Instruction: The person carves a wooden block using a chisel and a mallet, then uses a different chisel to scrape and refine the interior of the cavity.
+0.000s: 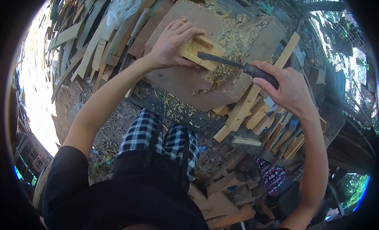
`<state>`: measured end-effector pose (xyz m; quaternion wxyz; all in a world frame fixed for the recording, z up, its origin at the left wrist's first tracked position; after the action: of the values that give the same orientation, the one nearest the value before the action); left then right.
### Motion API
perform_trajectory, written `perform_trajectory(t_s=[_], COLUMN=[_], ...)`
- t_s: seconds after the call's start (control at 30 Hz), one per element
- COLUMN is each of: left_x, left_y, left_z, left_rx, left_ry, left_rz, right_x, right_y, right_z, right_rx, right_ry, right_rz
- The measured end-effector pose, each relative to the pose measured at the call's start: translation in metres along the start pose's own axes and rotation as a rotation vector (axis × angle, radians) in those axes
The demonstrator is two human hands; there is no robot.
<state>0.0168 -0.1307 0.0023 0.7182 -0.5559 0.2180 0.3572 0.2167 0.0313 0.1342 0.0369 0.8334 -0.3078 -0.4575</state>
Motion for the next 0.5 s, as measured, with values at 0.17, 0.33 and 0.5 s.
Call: perform_trajectory(t_s=[0.17,0.33,0.5], left_x=[0.003,0.001,0.003], left_y=[0.006,0.003,0.002], left_z=[-0.002,0.001,0.000], left_rx=[-0.016,0.062,0.039], left_ry=[0.074,0.028,0.043], left_rz=[0.016,0.017,0.002], right_x=[0.061,0.012,-0.015], right_y=[0.004,0.020,0.015], right_z=[0.001,-0.013,0.000], right_rx=[0.059,0.193,0.041], right_ry=[-0.143,-0.055,0.053], right_rz=[0.231,-0.011,-0.129])
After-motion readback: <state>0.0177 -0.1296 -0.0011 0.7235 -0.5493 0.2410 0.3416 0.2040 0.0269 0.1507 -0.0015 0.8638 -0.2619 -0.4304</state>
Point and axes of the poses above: each hand's wrist, its own z-axis towards the middle knuckle, its own x-axis out of the palm, y = z × x, the point moved 5 cm from there along z, towards the middle knuckle, and after that the axes turned 3 degrees about y, right-handed, at the moved point
